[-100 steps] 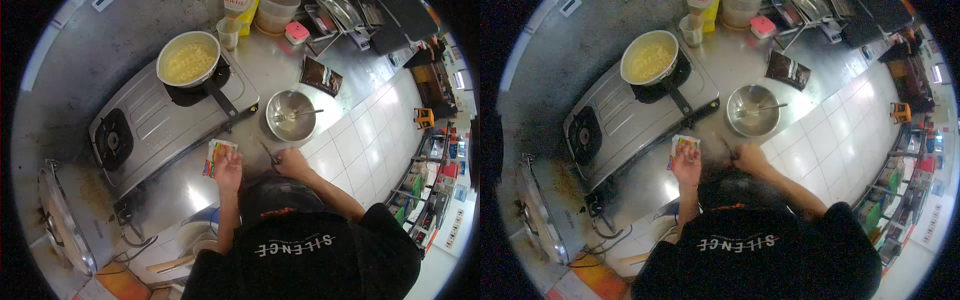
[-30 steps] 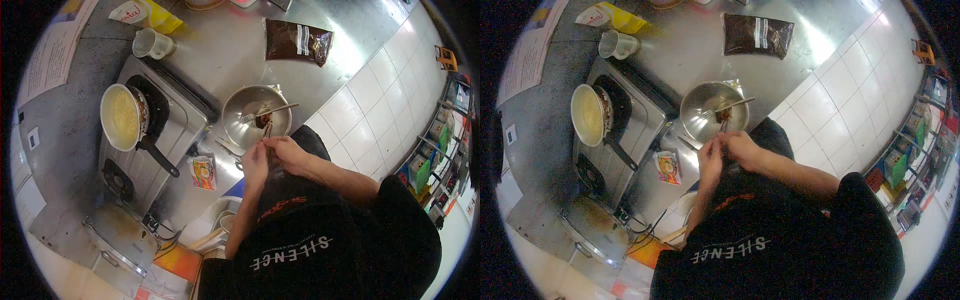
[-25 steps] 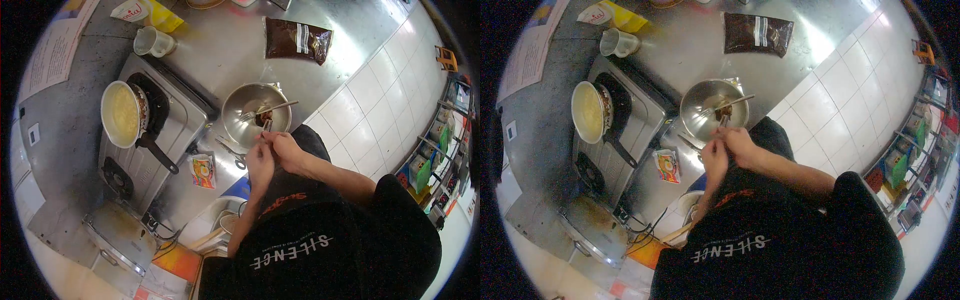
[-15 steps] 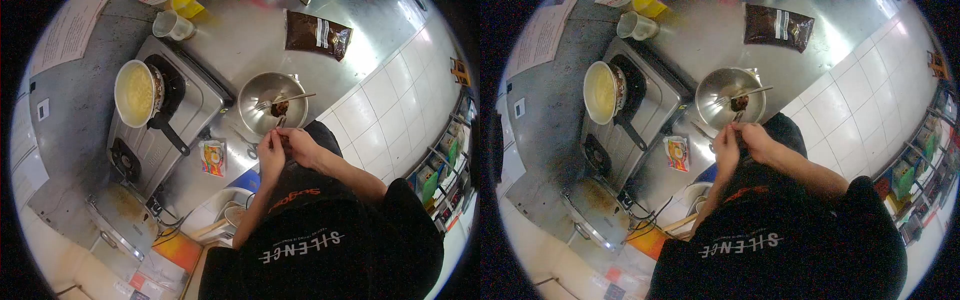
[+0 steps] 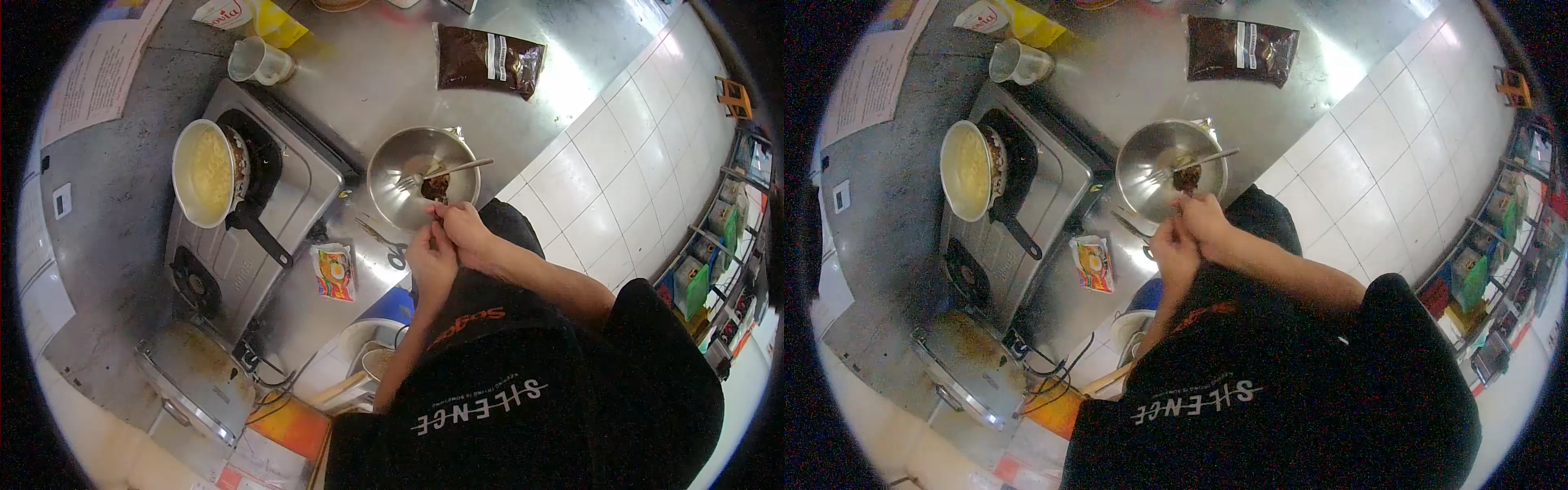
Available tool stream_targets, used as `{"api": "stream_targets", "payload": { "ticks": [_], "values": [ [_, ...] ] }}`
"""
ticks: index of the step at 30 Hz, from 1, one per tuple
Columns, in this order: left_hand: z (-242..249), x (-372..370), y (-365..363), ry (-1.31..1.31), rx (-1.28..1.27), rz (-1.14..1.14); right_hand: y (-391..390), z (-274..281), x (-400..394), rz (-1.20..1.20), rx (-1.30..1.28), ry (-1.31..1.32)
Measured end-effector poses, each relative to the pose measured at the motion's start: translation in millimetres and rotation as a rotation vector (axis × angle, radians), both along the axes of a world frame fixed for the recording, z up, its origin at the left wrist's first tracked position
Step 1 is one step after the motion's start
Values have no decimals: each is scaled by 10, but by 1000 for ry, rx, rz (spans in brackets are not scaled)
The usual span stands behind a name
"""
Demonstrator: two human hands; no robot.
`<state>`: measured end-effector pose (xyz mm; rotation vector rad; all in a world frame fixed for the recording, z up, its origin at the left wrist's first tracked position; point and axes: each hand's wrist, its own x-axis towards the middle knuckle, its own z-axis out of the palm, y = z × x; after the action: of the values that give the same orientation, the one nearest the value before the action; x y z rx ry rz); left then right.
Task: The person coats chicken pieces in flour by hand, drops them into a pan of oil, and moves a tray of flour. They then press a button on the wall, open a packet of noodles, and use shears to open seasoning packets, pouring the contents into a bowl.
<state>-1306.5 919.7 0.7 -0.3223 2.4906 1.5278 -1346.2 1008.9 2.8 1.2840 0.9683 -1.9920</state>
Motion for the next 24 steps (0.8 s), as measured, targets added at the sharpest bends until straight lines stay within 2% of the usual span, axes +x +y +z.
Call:
{"api": "stream_targets", "payload": {
  "ticks": [3, 6, 8, 9, 11, 12, 13, 15, 16, 17, 19, 21, 24],
  "values": [
    [11, 7, 20, -33, 30, 4, -20, -49, 7, -19, 55, 27],
    [33, -6, 48, -102, 84, 56, 13, -21, 8, 89, 85, 96],
    [34, -31, 12, -158, 120, 132, -3, -22, 105, 224, 231, 265],
    [122, -58, -42, -144, 89, 74, -24, 10, 158, 292, 296, 352],
    [327, -121, -124, -118, 33, -44, 36, 69, 195, 462, 667, 602],
    [398, -130, -274, -237, 28, -96, 80, 71, 179, 541, 857, 717],
    [368, -123, -432, -157, -10, 42, 127, 70, 176, 617, 1047, 830],
    [128, -54, -808, 5, -88, 312, 245, 22, 80, 913, 1117, 791],
    [-63, -75, -1035, 178, -438, 447, 240, -14, 54, 885, 1165, 738],
    [-281, -107, -1253, 351, -789, 577, 214, 8, 19, 845, 1190, 797],
    [-610, -95, -1621, 266, -1096, 528, 163, 149, -68, 762, 1238, 912],
    [-789, 80, -1901, 134, -1031, 522, -40, 296, -78, 759, 1141, 1014],
    [-1111, 422, -2211, 52, -387, 666, -460, 334, -90, 912, 1028, 1154]
  ]
}}
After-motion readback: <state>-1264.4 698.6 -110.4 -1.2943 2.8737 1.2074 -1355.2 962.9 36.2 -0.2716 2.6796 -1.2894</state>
